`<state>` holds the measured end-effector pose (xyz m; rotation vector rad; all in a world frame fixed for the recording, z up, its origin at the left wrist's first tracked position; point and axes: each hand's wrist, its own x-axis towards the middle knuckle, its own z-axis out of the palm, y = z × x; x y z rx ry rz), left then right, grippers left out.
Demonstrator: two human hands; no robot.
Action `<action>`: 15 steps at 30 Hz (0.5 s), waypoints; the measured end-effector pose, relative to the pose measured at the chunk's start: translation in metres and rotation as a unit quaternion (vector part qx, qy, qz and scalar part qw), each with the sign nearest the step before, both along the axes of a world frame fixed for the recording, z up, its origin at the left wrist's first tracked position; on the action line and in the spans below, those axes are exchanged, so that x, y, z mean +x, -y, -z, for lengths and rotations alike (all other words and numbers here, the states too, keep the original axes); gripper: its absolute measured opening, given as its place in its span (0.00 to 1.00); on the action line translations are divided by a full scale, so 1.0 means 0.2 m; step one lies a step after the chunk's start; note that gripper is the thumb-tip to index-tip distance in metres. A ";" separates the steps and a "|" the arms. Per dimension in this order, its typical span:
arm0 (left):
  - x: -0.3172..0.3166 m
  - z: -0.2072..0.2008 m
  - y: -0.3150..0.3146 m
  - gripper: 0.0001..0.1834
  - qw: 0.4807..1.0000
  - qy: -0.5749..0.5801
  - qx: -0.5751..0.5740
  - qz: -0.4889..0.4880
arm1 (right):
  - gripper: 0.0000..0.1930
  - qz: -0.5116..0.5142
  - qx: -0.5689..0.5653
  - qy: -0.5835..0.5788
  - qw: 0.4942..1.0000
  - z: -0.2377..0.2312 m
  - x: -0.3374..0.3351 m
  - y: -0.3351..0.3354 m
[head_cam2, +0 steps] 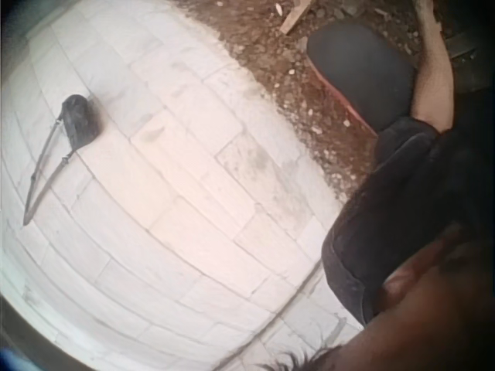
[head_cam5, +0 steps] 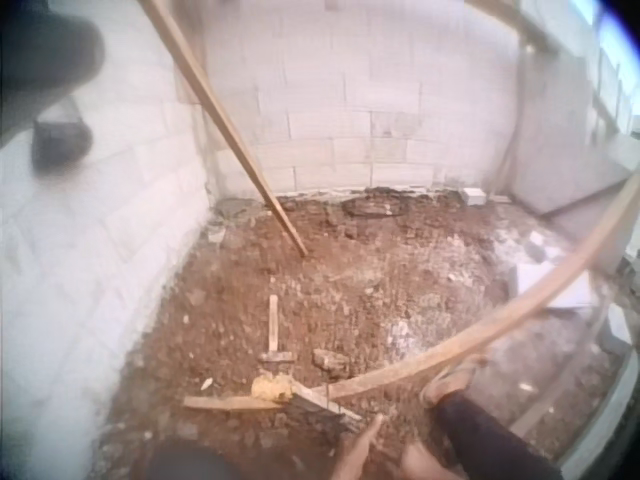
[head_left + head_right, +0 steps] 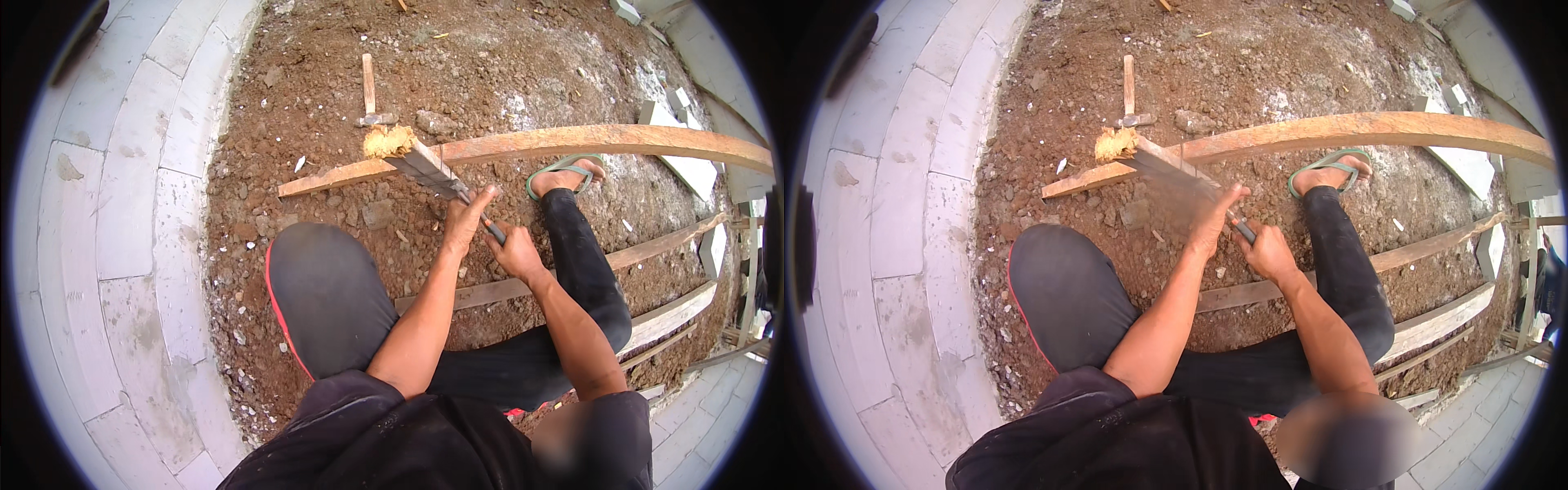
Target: The person wraps wire around a wooden beam, hammers the beam into place, and then uses pliers to twist and tighten the wire around the beam before standing up and moving through the construction site.
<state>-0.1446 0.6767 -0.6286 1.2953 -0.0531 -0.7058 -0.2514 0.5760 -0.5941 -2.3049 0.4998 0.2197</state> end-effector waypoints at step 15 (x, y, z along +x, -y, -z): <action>-0.10 -0.15 -0.12 0.14 0.925 -0.331 -0.137 -0.125 | 0.18 0.094 -0.248 0.063 0.962 -0.34 -0.22 -0.57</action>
